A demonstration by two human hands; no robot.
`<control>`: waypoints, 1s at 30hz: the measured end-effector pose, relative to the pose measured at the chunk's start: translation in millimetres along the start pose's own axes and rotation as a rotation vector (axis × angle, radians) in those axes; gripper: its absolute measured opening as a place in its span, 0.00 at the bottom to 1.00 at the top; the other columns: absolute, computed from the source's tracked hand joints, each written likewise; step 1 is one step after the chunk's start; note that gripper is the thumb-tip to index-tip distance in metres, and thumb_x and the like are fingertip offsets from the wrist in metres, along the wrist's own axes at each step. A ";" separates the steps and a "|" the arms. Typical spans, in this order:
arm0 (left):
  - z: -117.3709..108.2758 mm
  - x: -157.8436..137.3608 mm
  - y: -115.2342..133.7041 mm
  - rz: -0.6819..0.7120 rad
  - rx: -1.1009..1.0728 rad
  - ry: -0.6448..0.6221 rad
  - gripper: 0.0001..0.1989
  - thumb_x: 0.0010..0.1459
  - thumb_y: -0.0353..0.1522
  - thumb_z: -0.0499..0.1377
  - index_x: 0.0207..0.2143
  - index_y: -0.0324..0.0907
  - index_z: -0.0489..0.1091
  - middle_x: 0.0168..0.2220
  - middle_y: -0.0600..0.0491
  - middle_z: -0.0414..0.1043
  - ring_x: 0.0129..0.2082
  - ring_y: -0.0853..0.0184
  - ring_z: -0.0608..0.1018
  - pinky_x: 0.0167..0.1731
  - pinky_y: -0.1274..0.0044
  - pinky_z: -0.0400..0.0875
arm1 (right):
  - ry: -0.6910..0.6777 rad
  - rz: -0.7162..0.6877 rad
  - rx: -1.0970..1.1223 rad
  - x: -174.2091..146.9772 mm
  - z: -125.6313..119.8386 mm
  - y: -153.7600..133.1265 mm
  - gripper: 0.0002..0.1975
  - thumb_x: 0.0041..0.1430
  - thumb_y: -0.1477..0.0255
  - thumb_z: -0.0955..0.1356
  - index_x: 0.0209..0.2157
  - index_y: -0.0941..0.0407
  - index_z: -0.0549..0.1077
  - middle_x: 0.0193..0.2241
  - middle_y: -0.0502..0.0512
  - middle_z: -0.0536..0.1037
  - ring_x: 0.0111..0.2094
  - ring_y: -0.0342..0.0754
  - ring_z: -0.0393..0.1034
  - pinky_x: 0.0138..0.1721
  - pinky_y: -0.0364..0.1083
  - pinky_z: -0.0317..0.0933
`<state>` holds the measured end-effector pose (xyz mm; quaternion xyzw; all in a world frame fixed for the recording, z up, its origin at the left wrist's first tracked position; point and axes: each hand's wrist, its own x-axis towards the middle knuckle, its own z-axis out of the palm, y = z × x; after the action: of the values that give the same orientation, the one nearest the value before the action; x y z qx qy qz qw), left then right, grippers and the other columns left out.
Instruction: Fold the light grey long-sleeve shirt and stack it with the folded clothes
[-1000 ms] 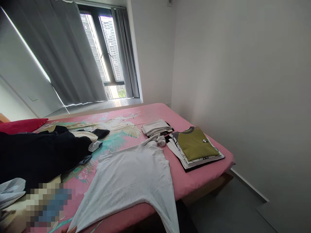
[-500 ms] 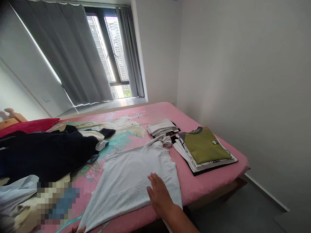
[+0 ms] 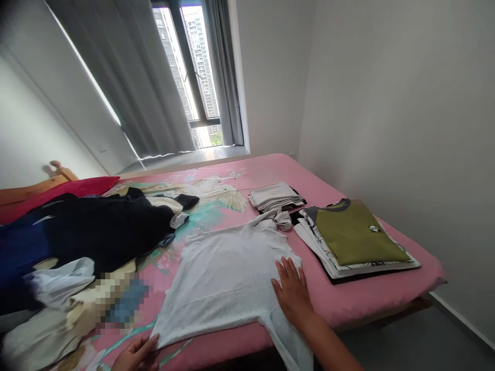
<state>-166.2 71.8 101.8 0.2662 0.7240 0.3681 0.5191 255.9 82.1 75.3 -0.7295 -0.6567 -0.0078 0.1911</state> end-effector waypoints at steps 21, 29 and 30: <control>-6.0 -1.1 -3.7 -0.022 0.052 -0.056 0.27 0.32 0.46 0.68 0.33 0.41 0.67 0.19 0.61 0.66 0.15 0.68 0.74 0.13 0.81 0.64 | -0.386 0.624 0.476 -88.2 -19.8 30.1 0.25 0.48 0.45 0.58 0.26 0.53 0.69 0.26 0.56 0.77 0.32 0.55 0.72 0.34 0.49 0.61; -7.7 -0.2 -12.7 0.155 0.238 0.007 0.19 0.39 0.43 0.63 0.33 0.41 0.68 0.23 0.56 0.72 0.22 0.64 0.76 0.21 0.75 0.69 | -0.184 0.778 0.676 -119.2 15.6 61.8 0.25 0.41 0.47 0.61 0.30 0.54 0.69 0.30 0.59 0.78 0.34 0.58 0.73 0.37 0.51 0.64; -8.6 -0.3 -12.8 0.193 0.276 0.012 0.17 0.40 0.41 0.62 0.33 0.41 0.69 0.25 0.55 0.73 0.25 0.63 0.77 0.25 0.75 0.70 | -0.193 0.775 0.643 -119.4 15.9 70.7 0.24 0.40 0.48 0.61 0.30 0.53 0.68 0.30 0.60 0.78 0.34 0.59 0.73 0.37 0.52 0.64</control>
<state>-174.3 61.9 93.2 0.4008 0.7421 0.3149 0.4354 303.7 -31.9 10.2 -0.8210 -0.3220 0.3334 0.3332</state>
